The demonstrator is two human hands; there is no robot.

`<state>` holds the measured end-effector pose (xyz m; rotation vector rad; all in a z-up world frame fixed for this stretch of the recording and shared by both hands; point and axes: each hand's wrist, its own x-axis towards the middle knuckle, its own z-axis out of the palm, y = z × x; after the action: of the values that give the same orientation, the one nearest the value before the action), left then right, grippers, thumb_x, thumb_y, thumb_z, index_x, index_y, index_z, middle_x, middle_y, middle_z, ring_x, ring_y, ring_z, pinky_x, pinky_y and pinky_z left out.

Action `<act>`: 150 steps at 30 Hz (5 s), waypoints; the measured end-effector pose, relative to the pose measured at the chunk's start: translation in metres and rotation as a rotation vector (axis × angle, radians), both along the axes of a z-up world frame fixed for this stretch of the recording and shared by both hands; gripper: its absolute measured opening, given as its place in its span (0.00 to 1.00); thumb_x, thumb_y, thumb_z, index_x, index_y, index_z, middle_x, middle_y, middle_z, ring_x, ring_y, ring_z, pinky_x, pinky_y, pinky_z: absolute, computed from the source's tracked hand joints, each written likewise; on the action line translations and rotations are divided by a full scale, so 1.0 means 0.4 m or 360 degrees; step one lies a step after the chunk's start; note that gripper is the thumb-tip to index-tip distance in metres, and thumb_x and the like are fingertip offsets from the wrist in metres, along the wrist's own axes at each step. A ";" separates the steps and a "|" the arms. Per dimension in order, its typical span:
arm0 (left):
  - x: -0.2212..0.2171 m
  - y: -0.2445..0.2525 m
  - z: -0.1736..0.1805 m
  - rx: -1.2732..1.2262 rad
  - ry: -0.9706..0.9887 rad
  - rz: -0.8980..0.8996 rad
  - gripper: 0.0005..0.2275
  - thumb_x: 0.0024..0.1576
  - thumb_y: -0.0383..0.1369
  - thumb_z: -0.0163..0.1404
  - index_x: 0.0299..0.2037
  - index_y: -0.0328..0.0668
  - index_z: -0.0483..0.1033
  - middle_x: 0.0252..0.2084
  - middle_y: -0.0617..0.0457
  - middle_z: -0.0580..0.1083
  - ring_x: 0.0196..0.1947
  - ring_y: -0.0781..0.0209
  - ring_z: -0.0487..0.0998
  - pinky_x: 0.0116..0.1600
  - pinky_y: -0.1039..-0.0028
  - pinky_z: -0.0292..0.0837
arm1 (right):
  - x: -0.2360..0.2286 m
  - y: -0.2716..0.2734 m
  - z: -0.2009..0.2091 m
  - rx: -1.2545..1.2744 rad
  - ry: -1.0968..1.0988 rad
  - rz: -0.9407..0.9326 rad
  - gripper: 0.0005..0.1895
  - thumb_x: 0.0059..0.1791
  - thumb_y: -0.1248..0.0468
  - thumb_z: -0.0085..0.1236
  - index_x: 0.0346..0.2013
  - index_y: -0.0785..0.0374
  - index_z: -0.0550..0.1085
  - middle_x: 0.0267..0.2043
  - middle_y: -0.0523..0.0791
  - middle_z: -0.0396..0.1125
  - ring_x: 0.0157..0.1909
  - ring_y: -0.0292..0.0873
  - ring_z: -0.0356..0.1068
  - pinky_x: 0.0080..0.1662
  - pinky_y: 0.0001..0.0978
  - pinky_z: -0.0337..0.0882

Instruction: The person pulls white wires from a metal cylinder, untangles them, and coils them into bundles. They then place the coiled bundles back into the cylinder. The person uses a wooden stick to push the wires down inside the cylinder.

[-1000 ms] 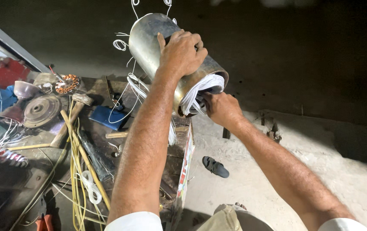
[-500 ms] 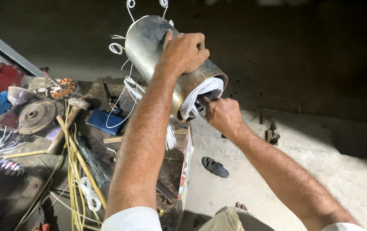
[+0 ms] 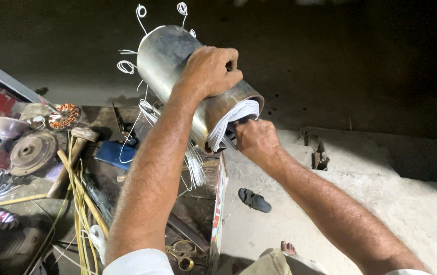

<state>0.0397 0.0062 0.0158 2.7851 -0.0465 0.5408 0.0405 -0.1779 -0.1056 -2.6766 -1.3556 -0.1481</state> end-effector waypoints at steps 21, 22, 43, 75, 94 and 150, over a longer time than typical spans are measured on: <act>-0.023 -0.015 -0.001 -0.0118 -0.0031 -0.0032 0.05 0.47 0.37 0.56 0.30 0.48 0.80 0.30 0.52 0.80 0.36 0.53 0.80 0.50 0.57 0.73 | -0.035 -0.113 -0.008 0.0066 -0.0063 0.0075 0.35 0.47 0.67 0.49 0.71 0.48 0.64 0.25 0.51 0.72 0.23 0.53 0.74 0.28 0.49 0.74; -0.021 -0.014 -0.001 -0.0107 -0.0061 -0.0076 0.05 0.47 0.37 0.56 0.29 0.47 0.80 0.30 0.52 0.80 0.36 0.53 0.80 0.50 0.57 0.73 | -0.032 -0.107 -0.012 0.0110 -0.0038 0.0071 0.32 0.49 0.66 0.49 0.69 0.48 0.66 0.24 0.52 0.72 0.24 0.53 0.74 0.30 0.49 0.74; -0.030 -0.044 0.019 -0.0301 0.0161 0.0098 0.08 0.45 0.38 0.54 0.31 0.49 0.83 0.32 0.55 0.81 0.36 0.57 0.83 0.47 0.62 0.74 | -0.034 -0.094 -0.052 0.0763 0.0259 0.0070 0.24 0.45 0.70 0.53 0.57 0.58 0.75 0.37 0.58 0.74 0.32 0.63 0.74 0.36 0.56 0.73; -1.139 -0.422 -0.786 -0.1774 -0.0592 0.1085 0.06 0.54 0.23 0.54 0.40 0.29 0.81 0.35 0.51 0.80 0.35 0.65 0.81 0.42 0.76 0.76 | -0.132 -0.687 -0.770 -0.0851 0.1627 -0.0911 0.17 0.49 0.51 0.55 0.38 0.60 0.82 0.33 0.52 0.74 0.37 0.51 0.73 0.42 0.45 0.73; -1.175 -0.488 -0.768 -0.1367 -0.0703 0.1473 0.07 0.53 0.24 0.56 0.41 0.34 0.83 0.37 0.44 0.81 0.36 0.57 0.83 0.42 0.71 0.77 | -0.474 -0.042 -0.396 0.0604 0.0623 0.1001 0.15 0.48 0.60 0.62 0.46 0.65 0.79 0.42 0.55 0.72 0.44 0.59 0.72 0.47 0.47 0.72; -0.816 0.327 -0.550 0.0599 0.1052 0.0881 0.07 0.54 0.27 0.52 0.36 0.42 0.84 0.41 0.45 0.81 0.43 0.47 0.84 0.46 0.59 0.80 | -0.488 -0.128 -0.456 -0.0034 0.1056 0.0369 0.33 0.47 0.62 0.55 0.65 0.62 0.56 0.38 0.61 0.73 0.41 0.64 0.74 0.46 0.54 0.73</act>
<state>-0.2868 0.1369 -0.2041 3.1817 0.8593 -0.3448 -0.1548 -0.2293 -0.2881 -2.2281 -1.3968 0.7108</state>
